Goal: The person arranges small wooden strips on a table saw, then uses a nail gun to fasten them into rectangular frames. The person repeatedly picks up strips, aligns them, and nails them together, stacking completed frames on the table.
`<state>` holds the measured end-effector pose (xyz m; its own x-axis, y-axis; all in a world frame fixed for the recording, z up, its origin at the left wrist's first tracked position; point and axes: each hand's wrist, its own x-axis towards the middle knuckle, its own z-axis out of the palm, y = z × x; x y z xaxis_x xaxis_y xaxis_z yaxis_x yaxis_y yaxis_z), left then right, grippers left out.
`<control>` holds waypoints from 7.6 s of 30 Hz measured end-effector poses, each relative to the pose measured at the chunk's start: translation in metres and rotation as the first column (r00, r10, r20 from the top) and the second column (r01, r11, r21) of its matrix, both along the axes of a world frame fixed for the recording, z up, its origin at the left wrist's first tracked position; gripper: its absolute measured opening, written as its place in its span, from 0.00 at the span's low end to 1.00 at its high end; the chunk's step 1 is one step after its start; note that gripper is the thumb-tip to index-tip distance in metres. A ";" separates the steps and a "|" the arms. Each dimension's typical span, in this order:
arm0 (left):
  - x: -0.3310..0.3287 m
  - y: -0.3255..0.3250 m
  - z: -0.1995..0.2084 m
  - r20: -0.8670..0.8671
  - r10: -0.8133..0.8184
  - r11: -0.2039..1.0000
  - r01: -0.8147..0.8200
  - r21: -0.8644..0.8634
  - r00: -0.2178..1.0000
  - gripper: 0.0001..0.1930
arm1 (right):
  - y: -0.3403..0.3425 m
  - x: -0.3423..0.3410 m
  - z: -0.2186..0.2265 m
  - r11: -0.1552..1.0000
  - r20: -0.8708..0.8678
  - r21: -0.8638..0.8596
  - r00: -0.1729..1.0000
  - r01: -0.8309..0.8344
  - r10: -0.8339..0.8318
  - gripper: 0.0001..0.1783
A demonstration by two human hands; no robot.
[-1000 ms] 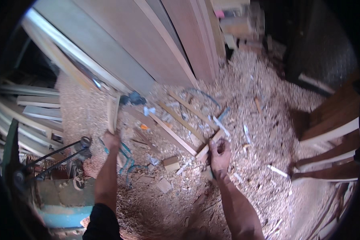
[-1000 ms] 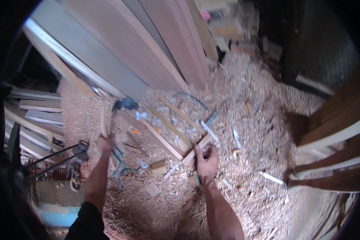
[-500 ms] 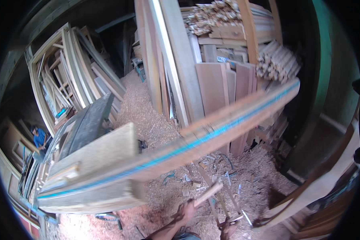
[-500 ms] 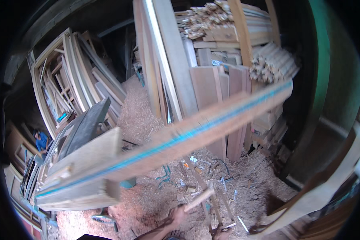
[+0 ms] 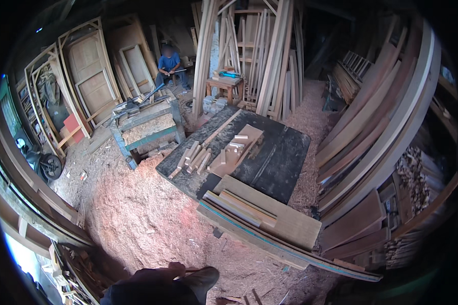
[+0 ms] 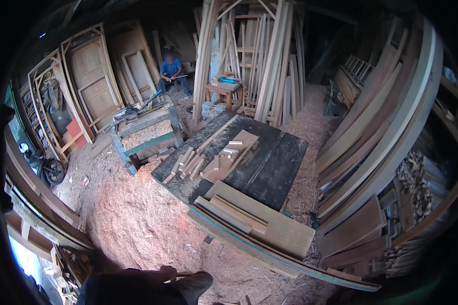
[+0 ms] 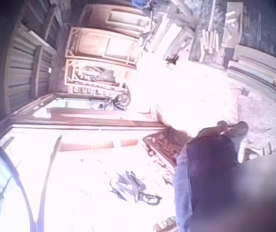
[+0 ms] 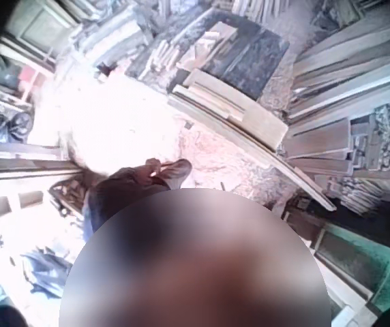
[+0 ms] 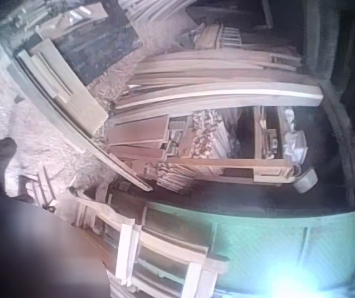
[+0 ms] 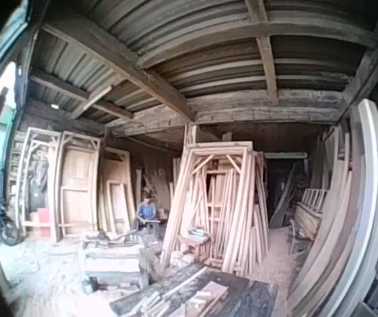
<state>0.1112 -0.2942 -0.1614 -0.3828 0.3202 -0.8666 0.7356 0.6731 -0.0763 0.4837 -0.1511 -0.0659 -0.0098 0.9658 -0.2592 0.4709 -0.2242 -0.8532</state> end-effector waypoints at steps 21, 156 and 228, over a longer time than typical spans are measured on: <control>-0.217 -0.348 -0.012 0.324 0.919 0.108 -0.934 0.340 0.224 0.25 | -0.076 -0.580 0.130 0.890 -0.552 0.060 0.727 -0.453 0.408 0.14; -0.145 0.090 0.324 0.996 -0.043 0.404 -0.913 -0.054 -0.078 0.18 | -0.064 -0.348 0.248 0.826 0.033 0.286 0.867 -0.486 0.498 0.37; -0.182 0.108 0.258 0.958 -0.123 0.377 -0.881 0.287 0.260 0.31 | -0.001 -0.397 0.199 0.859 -0.836 -0.318 0.545 -0.401 -0.055 0.19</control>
